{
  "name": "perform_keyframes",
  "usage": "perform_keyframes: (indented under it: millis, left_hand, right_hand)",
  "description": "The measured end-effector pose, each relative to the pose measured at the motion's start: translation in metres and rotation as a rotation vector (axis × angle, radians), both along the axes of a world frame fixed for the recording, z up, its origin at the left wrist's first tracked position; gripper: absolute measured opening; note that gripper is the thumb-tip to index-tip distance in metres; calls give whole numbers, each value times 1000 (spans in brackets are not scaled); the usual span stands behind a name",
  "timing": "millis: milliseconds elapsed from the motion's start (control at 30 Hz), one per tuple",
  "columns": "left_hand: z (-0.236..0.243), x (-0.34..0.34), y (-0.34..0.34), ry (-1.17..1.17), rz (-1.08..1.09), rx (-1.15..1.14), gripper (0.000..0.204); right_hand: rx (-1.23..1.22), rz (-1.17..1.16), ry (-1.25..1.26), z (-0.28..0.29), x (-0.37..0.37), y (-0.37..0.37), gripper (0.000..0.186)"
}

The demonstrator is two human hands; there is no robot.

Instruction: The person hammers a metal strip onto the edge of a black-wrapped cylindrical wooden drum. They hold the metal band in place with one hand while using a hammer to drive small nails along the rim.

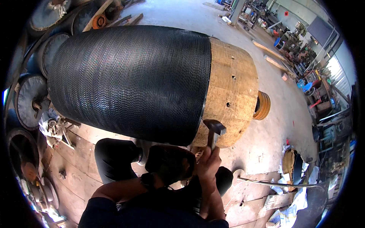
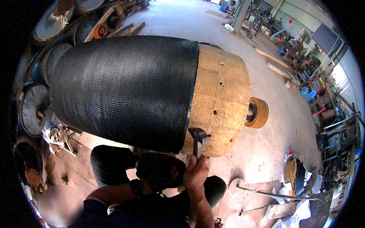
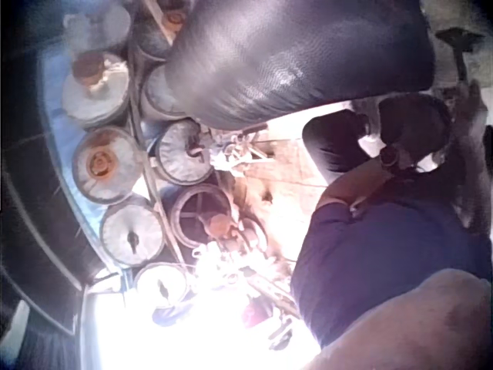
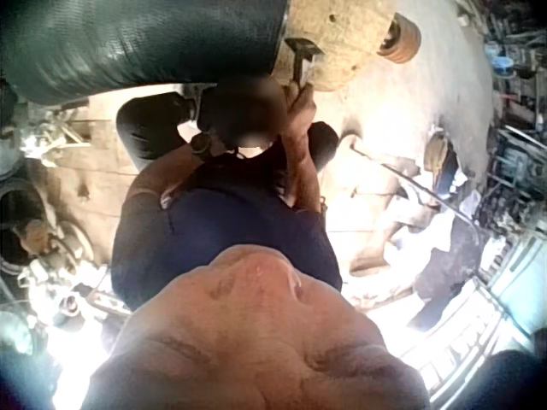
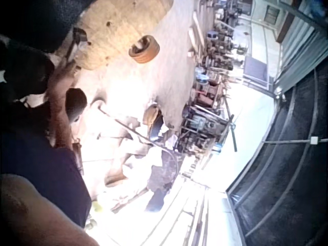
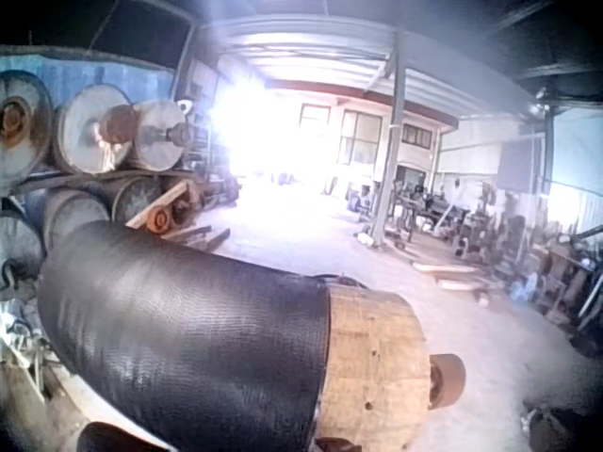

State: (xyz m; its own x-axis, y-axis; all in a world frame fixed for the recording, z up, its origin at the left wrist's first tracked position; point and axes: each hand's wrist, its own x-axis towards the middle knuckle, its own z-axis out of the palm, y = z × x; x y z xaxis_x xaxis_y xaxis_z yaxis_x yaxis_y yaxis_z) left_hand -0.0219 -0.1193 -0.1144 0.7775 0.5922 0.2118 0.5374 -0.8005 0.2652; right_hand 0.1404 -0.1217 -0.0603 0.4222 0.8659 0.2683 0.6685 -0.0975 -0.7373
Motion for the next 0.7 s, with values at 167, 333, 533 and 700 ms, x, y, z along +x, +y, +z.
perform_keyframes:
  millis: [167,333,533,700]
  left_hand:
    - [-27,11,4,-348,121,208,43]
    - [43,-12,38,-309,-36,-260,40]
    - [97,-18,118,-517,130,328,33]
    - [133,-12,176,-613,192,723,39]
  right_hand:
    - [349,123,-6,-28,7,-11,27]
    - [199,-33,-20,-26,3,-3,28]
    - [389,75,-284,-27,8,7,24]
    - [334,37,137,4,-8,-5,19]
